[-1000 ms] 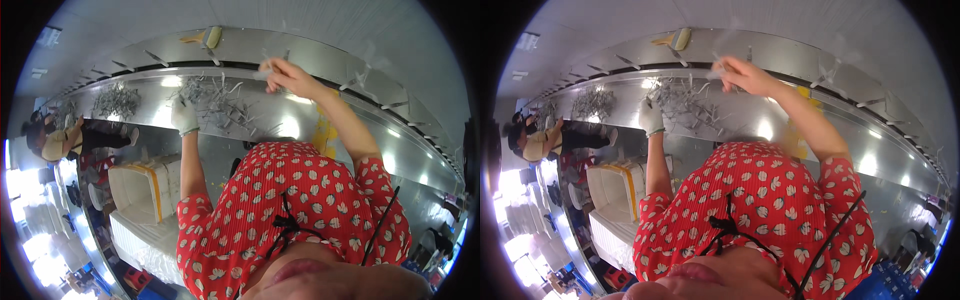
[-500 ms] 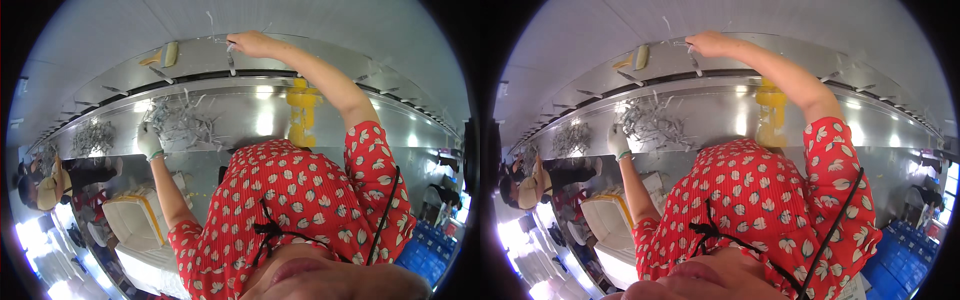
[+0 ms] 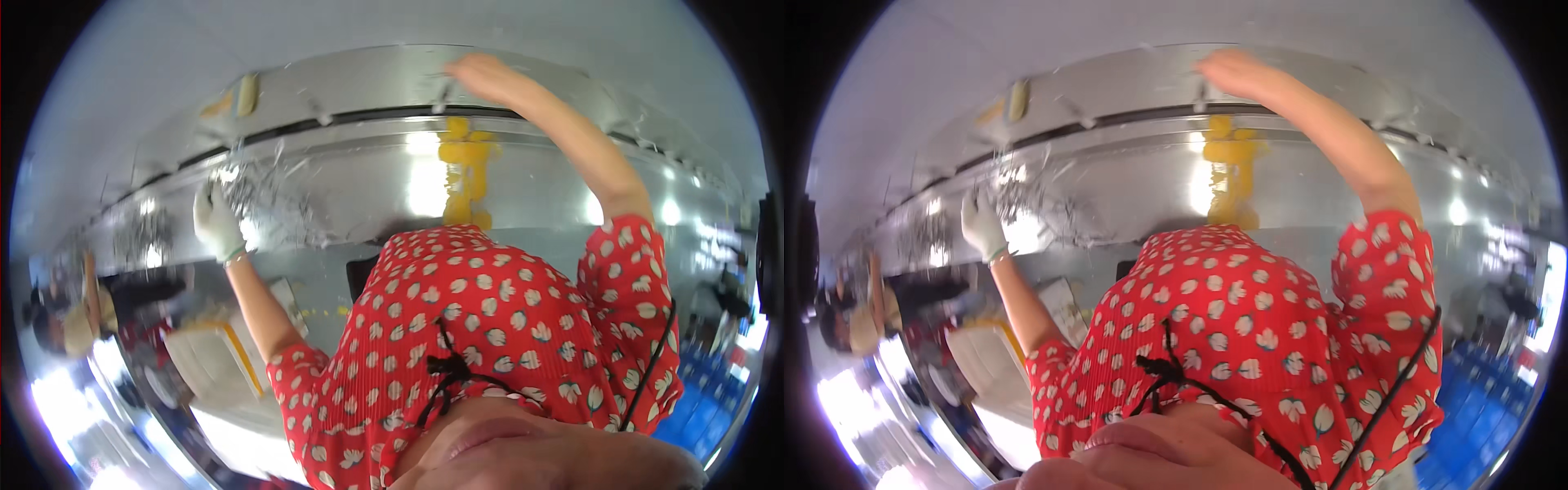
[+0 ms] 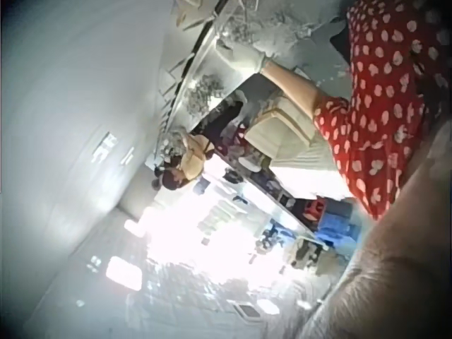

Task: The person picks up plastic pieces from the metal workbench and mounts them onto pegs along the overhead conveyor line by hand.

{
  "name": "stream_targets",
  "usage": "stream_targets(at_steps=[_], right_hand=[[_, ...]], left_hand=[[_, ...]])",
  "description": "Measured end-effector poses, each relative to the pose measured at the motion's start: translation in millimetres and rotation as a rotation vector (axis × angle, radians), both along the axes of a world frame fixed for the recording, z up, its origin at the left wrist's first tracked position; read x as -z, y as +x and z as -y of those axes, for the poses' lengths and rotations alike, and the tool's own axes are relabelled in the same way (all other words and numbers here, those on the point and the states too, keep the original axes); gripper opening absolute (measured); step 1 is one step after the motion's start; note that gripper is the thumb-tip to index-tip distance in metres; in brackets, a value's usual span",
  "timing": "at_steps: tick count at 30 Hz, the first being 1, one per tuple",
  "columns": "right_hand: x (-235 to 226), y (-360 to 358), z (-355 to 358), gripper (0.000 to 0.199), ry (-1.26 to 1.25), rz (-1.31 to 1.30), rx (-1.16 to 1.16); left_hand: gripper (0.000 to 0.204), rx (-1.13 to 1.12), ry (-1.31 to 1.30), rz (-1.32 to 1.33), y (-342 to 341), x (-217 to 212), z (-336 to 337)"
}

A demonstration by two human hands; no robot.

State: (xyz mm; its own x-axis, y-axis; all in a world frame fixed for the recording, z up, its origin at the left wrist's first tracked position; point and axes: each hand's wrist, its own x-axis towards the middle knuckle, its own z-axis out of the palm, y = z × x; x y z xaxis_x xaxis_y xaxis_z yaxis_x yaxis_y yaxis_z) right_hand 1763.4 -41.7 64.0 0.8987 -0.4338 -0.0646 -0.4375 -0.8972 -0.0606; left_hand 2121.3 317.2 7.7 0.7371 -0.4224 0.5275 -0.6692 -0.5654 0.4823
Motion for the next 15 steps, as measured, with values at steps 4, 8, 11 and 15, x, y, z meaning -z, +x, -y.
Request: stream_targets(at_steps=[4, 8, 11, 15], right_hand=[[-43.8, -30.0, -83.3, 0.024, -0.298, 0.348, -0.242], [-20.3, 9.4, -146.2, 0.022, 0.369, 0.364, -0.448], [27.8, 76.2, -164.9, 0.028, 0.474, 0.334, -0.419], [70.4, 117.5, -204.5, 0.037, 0.88, 0.552, -0.311]], left_hand=[[0.024, -0.003, 0.206, -0.228, 7.7, -21.7, -4.4], [0.021, 0.132, -0.075, -0.361, -3.8, -32.4, -8.6], [0.019, 0.189, 0.165, -0.244, -46.0, -30.0, 4.3], [0.012, 0.366, 0.135, -0.014, -138.1, -38.8, 18.4]])
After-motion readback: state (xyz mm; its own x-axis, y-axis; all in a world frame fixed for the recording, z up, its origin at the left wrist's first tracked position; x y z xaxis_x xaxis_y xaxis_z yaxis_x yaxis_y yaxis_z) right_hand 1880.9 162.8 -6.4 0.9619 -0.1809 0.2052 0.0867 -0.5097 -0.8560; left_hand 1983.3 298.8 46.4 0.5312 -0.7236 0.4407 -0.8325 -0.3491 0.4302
